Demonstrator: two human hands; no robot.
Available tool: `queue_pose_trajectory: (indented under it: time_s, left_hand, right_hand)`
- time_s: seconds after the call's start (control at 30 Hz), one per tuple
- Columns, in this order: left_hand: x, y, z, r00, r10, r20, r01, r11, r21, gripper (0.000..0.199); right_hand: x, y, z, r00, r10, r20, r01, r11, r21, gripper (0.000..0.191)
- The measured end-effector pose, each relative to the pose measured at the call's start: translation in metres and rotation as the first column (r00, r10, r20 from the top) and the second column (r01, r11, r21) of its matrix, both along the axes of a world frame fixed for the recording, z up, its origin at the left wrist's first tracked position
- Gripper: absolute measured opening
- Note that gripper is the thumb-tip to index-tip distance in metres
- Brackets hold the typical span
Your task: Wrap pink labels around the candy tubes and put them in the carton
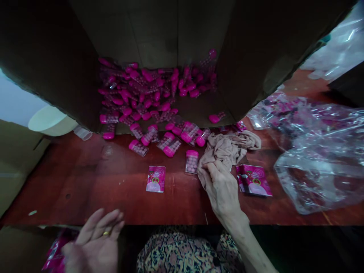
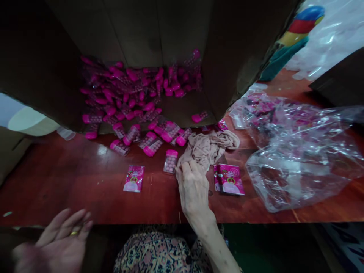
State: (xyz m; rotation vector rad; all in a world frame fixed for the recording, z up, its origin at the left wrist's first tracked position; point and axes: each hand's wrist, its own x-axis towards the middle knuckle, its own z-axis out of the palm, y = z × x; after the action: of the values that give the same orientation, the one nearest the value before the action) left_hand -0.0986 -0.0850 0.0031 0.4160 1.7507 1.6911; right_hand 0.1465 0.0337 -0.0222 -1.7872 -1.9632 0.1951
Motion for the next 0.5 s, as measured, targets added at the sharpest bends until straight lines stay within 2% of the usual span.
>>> queue_pose_trajectory:
  time_s: [0.03,0.1,0.2,0.23,0.3,0.37,0.43,0.5]
  left_hand:
    - [0.013,0.011,0.001,0.998,-0.032,0.061,0.032,0.999,0.005,0.043]
    - [0.033,0.031,0.003,0.993,-0.106,0.049,0.106,0.994,0.006,0.032]
    - [0.047,0.051,0.0,0.956,-0.245,-0.163,0.235,0.969,-0.076,0.025]
    - [0.048,0.056,-0.003,0.918,-0.295,-0.266,0.272,0.955,-0.12,0.025]
    - [0.047,0.065,-0.01,0.794,-0.364,-0.486,0.305,0.931,-0.2,0.023]
    - [0.043,0.072,-0.016,0.669,-0.381,-0.638,0.307,0.924,-0.229,0.019]
    - [0.04,0.075,-0.021,0.621,-0.384,-0.683,0.327,0.919,-0.22,0.014]
    - [0.036,0.075,-0.023,0.63,-0.386,-0.674,0.346,0.916,-0.201,0.015]
  right_hand:
    - [0.0,0.0,0.001,1.0,0.008,0.0,-0.008,1.0,-0.012,0.021]
    - [0.001,0.0,0.002,1.0,0.021,-0.01,-0.021,0.999,-0.036,0.019]
    - [0.005,0.0,0.005,0.995,0.045,-0.09,-0.049,0.998,-0.043,0.022]
    - [0.005,0.0,0.007,0.99,0.043,-0.133,-0.047,0.998,-0.029,0.024]
    - [-0.001,-0.001,0.011,0.974,0.028,-0.226,-0.025,1.0,0.017,0.023]
    - [-0.016,-0.005,0.015,0.951,0.03,-0.308,-0.013,0.998,0.057,0.02]
    - [-0.039,-0.009,0.017,0.93,0.088,-0.356,-0.075,0.996,0.048,0.015]
    - [-0.063,-0.014,0.014,0.922,0.189,-0.339,-0.205,0.979,-0.01,0.012]
